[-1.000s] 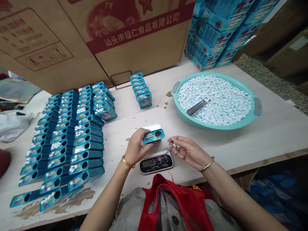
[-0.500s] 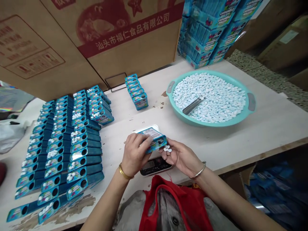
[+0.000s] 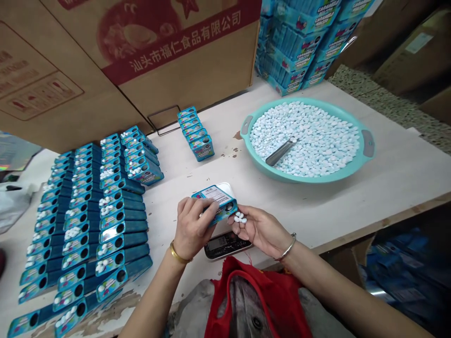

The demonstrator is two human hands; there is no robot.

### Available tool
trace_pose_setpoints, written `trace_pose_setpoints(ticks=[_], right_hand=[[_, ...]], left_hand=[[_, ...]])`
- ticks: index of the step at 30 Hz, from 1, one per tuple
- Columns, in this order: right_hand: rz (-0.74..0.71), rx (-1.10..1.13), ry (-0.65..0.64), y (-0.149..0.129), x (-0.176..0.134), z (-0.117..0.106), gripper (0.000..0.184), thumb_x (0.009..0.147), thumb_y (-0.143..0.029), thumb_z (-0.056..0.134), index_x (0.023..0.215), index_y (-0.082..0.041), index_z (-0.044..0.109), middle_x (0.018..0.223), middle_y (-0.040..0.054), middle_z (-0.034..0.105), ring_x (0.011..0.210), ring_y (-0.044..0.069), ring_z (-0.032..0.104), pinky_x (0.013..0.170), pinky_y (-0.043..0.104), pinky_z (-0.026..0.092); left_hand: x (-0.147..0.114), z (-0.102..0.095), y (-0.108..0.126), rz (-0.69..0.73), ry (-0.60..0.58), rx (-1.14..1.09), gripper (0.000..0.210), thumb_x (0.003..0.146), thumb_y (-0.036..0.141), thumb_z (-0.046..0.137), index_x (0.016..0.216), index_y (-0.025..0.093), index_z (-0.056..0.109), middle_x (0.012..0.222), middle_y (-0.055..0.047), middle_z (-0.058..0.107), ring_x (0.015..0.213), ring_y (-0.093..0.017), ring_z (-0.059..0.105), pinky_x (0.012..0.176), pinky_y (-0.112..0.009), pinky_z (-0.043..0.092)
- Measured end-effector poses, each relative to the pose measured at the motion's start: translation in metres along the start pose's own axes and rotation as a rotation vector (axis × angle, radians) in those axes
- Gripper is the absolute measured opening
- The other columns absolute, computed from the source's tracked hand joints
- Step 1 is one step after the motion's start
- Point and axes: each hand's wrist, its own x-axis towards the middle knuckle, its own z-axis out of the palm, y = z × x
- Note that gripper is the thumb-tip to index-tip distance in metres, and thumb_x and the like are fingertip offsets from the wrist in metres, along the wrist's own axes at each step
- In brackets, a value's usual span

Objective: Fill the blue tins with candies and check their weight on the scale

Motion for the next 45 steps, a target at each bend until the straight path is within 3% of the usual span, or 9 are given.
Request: trace_pose_setpoints(ticks=[6,12,19,22,29,35,40,45], right_hand=[[-0.072,0.02,-0.051,-0.006,-0.006,0.008,0.02,0.074,-0.032,0.068,0.08,-0.013,0.068,0.066,0.0014,0.062,0.053,0.01,0.052,0.045,0.022,0.035],[-0.007,0.048,-0.007,-0.004,0.004,0.007,0.012,0.077,-0.023,0.062,0.075,-0.013,0.066,0.067,0.0044,0.062,0.059,0.011,0.054,0.05,0.023,0.037],[-0.076,0.026,-0.081,-0.01,-0.009,0.02,0.02,0.079,-0.03,0.063,0.086,-0.012,0.07,0.07,0.0039,0.063,0.062,0.012,0.056,0.052,0.023,0.041],[-0.029,0.068,-0.015,-0.008,0.001,0.016,0.015,0.078,-0.024,0.062,0.08,-0.012,0.07,0.068,0.0042,0.063,0.061,0.011,0.056,0.051,0.022,0.041],[0.004,0.064,0.007,-0.008,0.009,0.003,0.012,0.08,-0.023,0.062,0.078,-0.013,0.068,0.072,0.0063,0.065,0.063,0.011,0.057,0.055,0.023,0.043],[-0.079,-0.012,0.071,-0.012,0.003,-0.001,0.019,0.074,-0.027,0.073,0.087,-0.013,0.072,0.076,0.0047,0.065,0.065,0.01,0.055,0.052,0.021,0.04],[-0.106,-0.059,0.1,-0.01,0.004,-0.009,0.029,0.068,-0.033,0.081,0.089,-0.015,0.074,0.077,0.004,0.063,0.062,0.009,0.052,0.047,0.02,0.035],[-0.114,-0.077,0.118,-0.007,0.007,-0.015,0.029,0.067,-0.037,0.082,0.087,-0.017,0.075,0.078,0.0037,0.063,0.062,0.009,0.052,0.05,0.02,0.038]], left_hand=[[0.007,-0.019,0.009,0.1,0.102,0.052,0.028,0.084,0.012,0.061,0.109,0.026,0.059,0.098,-0.004,0.07,0.093,-0.019,0.061,0.084,-0.037,0.039],[0.007,-0.01,0.0,0.091,0.063,0.08,0.025,0.086,0.014,0.061,0.108,0.025,0.06,0.095,-0.004,0.071,0.085,-0.018,0.062,0.081,-0.036,0.038],[0.01,-0.026,0.001,0.143,0.16,0.082,0.031,0.082,0.012,0.066,0.107,0.03,0.061,0.096,-0.001,0.071,0.091,-0.018,0.062,0.082,-0.036,0.038],[0.009,-0.015,-0.005,0.091,0.114,0.054,0.03,0.084,0.014,0.063,0.11,0.029,0.06,0.095,-0.003,0.07,0.086,-0.019,0.06,0.08,-0.037,0.037],[0.001,0.01,-0.018,-0.063,0.063,-0.171,0.032,0.082,0.022,0.066,0.113,0.027,0.056,0.095,-0.004,0.066,0.084,-0.019,0.058,0.078,-0.037,0.039],[0.017,0.023,-0.028,-0.478,0.136,-0.602,0.032,0.08,0.038,0.072,0.102,0.022,0.054,0.088,-0.001,0.059,0.077,-0.015,0.056,0.067,-0.028,0.045],[0.044,0.035,-0.053,-0.383,0.146,-0.417,0.029,0.079,0.035,0.072,0.099,0.02,0.056,0.088,-0.002,0.06,0.08,-0.016,0.056,0.071,-0.029,0.046],[0.059,0.07,-0.098,-0.359,0.112,-0.251,0.027,0.081,0.032,0.068,0.103,0.019,0.057,0.093,-0.005,0.061,0.087,-0.019,0.058,0.077,-0.031,0.047]])
